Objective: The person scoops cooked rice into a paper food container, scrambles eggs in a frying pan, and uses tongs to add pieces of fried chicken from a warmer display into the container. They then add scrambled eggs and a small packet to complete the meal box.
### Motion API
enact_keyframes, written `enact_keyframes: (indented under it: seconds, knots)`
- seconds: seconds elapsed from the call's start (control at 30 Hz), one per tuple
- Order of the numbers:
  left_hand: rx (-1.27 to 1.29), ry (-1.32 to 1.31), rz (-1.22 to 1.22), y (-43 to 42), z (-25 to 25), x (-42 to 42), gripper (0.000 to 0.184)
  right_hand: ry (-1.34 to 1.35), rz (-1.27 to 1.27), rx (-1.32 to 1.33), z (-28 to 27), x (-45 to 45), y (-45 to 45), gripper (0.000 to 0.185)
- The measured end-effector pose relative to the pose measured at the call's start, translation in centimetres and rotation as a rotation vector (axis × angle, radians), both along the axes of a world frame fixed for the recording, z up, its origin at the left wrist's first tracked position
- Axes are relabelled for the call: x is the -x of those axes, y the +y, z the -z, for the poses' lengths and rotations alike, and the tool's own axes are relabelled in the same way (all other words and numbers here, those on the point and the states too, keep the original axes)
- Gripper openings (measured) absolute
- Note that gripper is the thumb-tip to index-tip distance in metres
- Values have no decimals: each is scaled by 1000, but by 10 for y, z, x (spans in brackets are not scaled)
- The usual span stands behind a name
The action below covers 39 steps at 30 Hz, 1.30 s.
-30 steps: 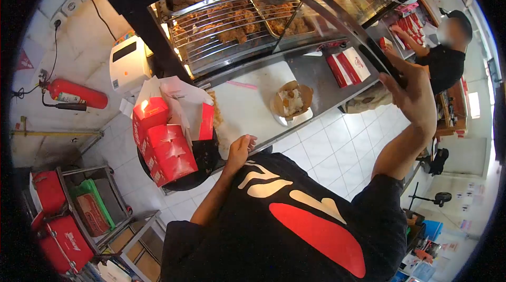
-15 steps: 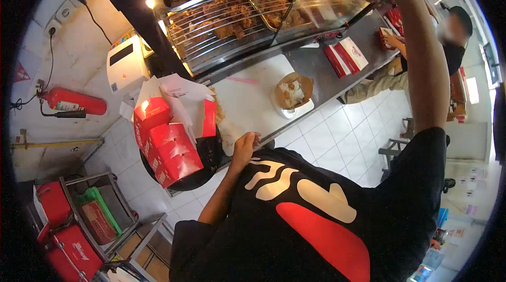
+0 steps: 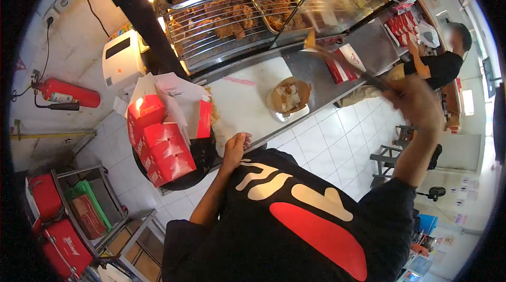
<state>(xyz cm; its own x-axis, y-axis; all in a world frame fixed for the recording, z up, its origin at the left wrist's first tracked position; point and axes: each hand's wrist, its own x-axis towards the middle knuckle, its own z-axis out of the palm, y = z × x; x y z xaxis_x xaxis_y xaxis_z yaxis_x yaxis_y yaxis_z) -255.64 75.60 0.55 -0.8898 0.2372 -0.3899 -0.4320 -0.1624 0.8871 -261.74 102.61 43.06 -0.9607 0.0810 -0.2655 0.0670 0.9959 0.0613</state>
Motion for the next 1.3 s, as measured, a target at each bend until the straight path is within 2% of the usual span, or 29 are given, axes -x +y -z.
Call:
enact_keyframes:
  seconds: [0.07, 0.13, 0.2, 0.23, 0.33, 0.43, 0.53, 0.67, 0.73, 0.8, 0.9, 0.93, 1.0, 1.03, 1.1, 1.17, 1.23, 1.3]
  knots:
    - [0, 24, 14, 2, 6, 1, 35, -110, -279, 136, 65, -4, 43, 24]
    - [12, 27, 52, 4, 13, 2, 35, -227, -356, 91, 124, -1, 56, 30]
    - [9, 30, 98, 7, 8, 4, 35, -364, -82, 86, 145, 4, 40, 31]
    - [8, 35, 116, 8, 6, 6, 35, -355, -74, 96, 154, 7, 44, 31]
    - [22, 32, 129, 5, 2, 11, 35, 6, -244, 155, 127, 2, 60, 31]
    - [8, 4, 89, 2, 3, 12, 34, 235, -237, 167, 55, 0, 25, 26]
    - [-12, 15, 66, 2, 4, 6, 35, 363, -208, 133, 19, 1, -18, 23]
    - [13, 6, 110, -1, 12, -6, 35, 546, -250, 8, 22, 47, -56, 25]
    - [7, 43, 109, -3, 2, -5, 35, 699, -423, -48, 30, 85, -64, 27]
    - [-17, 69, 118, -7, 4, -3, 35, 676, -286, -206, 40, 130, -64, 27]
    - [7, 91, 123, -16, -4, 0, 36, 376, -86, -294, 24, 155, -83, 26]
    - [1, 97, 114, -19, -4, 0, 36, 388, -79, -294, 20, 154, -88, 25]
    - [-10, 99, 89, -24, 0, -3, 36, 403, -72, -293, 16, 149, -88, 22]
    - [9, 92, 87, -26, 3, -5, 36, 409, -221, -80, 21, 146, -73, 28]
    - [49, 75, 95, -31, 9, -8, 37, 410, -211, -62, 14, 124, -63, 30]
    - [11, 63, 89, -34, 20, -10, 38, 568, -348, 13, 15, 83, -55, 29]
    - [-8, 58, 80, -38, 21, -12, 38, 306, -84, 84, 4, 41, -54, 24]
    - [-11, 63, 63, -41, 12, -8, 38, 201, 141, 131, 5, -6, -67, 24]
